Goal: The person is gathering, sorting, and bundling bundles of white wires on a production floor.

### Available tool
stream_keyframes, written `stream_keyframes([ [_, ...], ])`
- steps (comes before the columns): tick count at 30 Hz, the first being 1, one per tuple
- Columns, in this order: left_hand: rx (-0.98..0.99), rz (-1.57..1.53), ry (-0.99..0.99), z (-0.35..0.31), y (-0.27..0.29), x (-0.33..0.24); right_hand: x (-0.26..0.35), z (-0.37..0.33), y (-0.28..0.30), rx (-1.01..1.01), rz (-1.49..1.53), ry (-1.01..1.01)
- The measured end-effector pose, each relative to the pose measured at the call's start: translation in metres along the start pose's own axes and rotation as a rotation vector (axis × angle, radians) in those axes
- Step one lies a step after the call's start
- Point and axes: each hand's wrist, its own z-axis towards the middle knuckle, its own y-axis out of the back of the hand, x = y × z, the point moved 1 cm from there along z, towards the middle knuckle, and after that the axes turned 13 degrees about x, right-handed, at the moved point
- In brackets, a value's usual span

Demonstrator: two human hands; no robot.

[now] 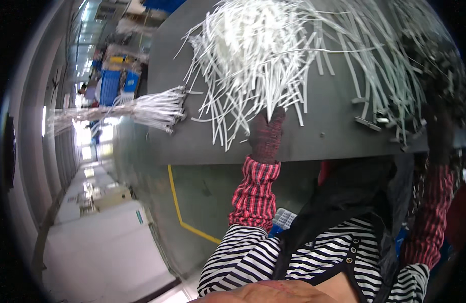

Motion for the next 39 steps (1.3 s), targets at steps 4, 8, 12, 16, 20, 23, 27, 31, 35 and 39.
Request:
stream_keyframes([
  [4, -0.29, 0.193, 0.354, 0.011, 0.052, 0.052, -0.041, 0.009, 0.012, 0.09, -0.769, -0.041],
  [8, -0.357, 0.343, 0.131, 0.024, 0.077, 0.1, -0.013, 0.028, -0.005, 0.211, -1.078, 0.077],
  [12, -0.679, 0.462, -0.3, 0.022, 0.083, 0.061, 0.053, 0.031, -0.017, 0.167, -0.39, -0.286],
  [16, -0.232, -0.503, -0.535, 0.0, 0.031, -0.04, 0.102, 0.035, 0.012, 0.182, -0.203, -0.374],
  [20, 0.381, -0.658, -0.566, 0.024, -0.079, -0.101, 0.105, 0.044, 0.013, 0.169, -0.047, -0.381],
  [23, 0.536, -0.828, -0.51, 0.064, -0.127, -0.114, 0.089, 0.049, -0.006, 0.101, 0.05, -0.283],
  [27, 0.499, -0.528, -0.654, 0.079, -0.15, -0.136, 0.082, 0.059, -0.02, 0.304, -0.029, -0.316],
  [31, 0.586, -0.335, -0.746, 0.06, -0.155, -0.16, 0.103, 0.071, -0.023, 0.375, 0.214, -0.322],
  [35, 1.0, -0.908, -0.269, 0.051, -0.165, -0.168, 0.124, 0.07, -0.035, 0.528, 0.592, -0.34],
  [39, 0.514, 0.443, -0.986, 0.023, -0.175, -0.174, 0.125, 0.058, -0.048, 0.668, 0.61, -0.349],
])
